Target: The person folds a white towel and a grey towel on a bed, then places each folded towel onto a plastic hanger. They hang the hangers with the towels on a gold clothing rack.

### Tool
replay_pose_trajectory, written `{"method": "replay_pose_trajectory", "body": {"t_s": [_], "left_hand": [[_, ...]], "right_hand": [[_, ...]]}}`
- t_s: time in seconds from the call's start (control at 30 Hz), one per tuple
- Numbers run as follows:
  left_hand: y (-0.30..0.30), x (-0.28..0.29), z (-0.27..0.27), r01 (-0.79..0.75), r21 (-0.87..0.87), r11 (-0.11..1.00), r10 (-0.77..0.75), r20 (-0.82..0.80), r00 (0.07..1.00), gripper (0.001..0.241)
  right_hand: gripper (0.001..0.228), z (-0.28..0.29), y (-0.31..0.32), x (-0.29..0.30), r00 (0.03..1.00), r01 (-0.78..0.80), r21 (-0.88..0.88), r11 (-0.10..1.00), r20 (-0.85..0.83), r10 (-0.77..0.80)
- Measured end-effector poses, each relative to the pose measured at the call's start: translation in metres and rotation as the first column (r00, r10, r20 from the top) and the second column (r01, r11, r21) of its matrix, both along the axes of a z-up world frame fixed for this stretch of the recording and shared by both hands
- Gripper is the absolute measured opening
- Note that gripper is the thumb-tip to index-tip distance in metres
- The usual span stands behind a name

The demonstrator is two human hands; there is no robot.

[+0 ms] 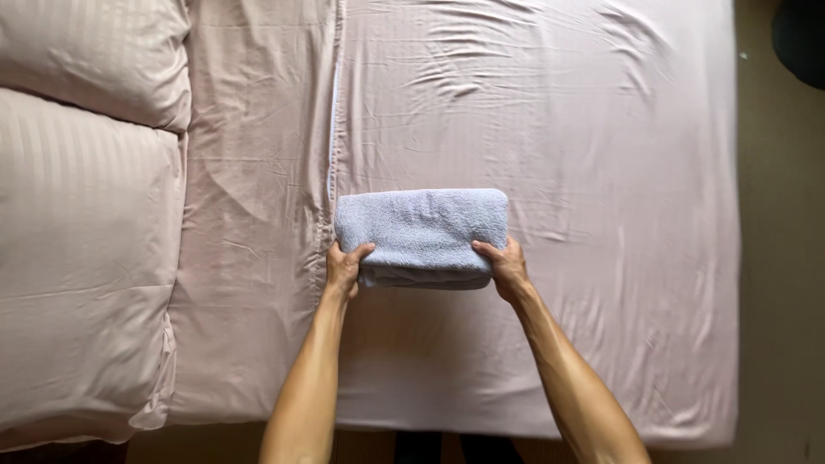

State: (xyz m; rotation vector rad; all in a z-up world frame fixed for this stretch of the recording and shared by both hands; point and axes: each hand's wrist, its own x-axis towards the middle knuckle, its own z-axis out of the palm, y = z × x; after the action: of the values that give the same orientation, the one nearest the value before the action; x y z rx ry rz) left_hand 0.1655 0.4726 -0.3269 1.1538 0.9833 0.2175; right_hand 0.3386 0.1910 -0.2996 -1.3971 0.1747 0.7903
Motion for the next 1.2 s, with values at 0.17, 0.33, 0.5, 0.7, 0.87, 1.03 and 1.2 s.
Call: {"method": "replay_pose_trajectory", "body": {"t_s": [0.17,0.33,0.5,0.7,0.87,1.03,1.2], "left_hand": [[-0.127,-0.042,0.076,-0.037,-0.139,0.990,0.048,0.082,0.995,0.097],[-0.268,-0.095,0.075,0.007,-0.211,0.977,0.012,0.088,0.996,0.092],[-0.381,-0.113,0.078,0.090,-0.273,0.958,-0.108,-0.054,0.993,0.082],[-0.482,-0.118,0.107,0.115,-0.186,0.976,-0.131,-0.071,0.989,0.082],[-0.492,-0.085,0.124,0.180,-0.027,0.983,-0.181,-0.067,0.981,0.090],[-0.491,-0.079,0.111,0.195,0.106,0.975,-0.187,-0.080,0.979,0.102],[-0.467,-0.110,0.069,0.128,0.091,0.988,-0.097,-0.286,0.953,0.108]], "right_hand": [[0.052,0.078,-0.121,-0.060,0.996,0.088,0.022,0.996,-0.008,-0.088],[0.061,0.093,-0.269,-0.122,0.985,0.155,-0.096,0.983,-0.064,-0.162],[0.071,0.069,-0.402,-0.151,0.974,0.145,-0.194,0.970,-0.145,-0.175],[0.074,0.075,-0.507,-0.155,0.983,0.117,-0.189,0.975,-0.120,-0.142],[0.077,0.090,-0.524,-0.115,0.994,0.105,-0.150,0.983,-0.012,-0.108],[0.078,0.090,-0.531,-0.090,0.996,0.057,-0.259,0.964,0.079,-0.038],[0.086,0.043,-0.544,-0.094,0.999,-0.003,-0.631,0.776,0.023,0.023]]}}
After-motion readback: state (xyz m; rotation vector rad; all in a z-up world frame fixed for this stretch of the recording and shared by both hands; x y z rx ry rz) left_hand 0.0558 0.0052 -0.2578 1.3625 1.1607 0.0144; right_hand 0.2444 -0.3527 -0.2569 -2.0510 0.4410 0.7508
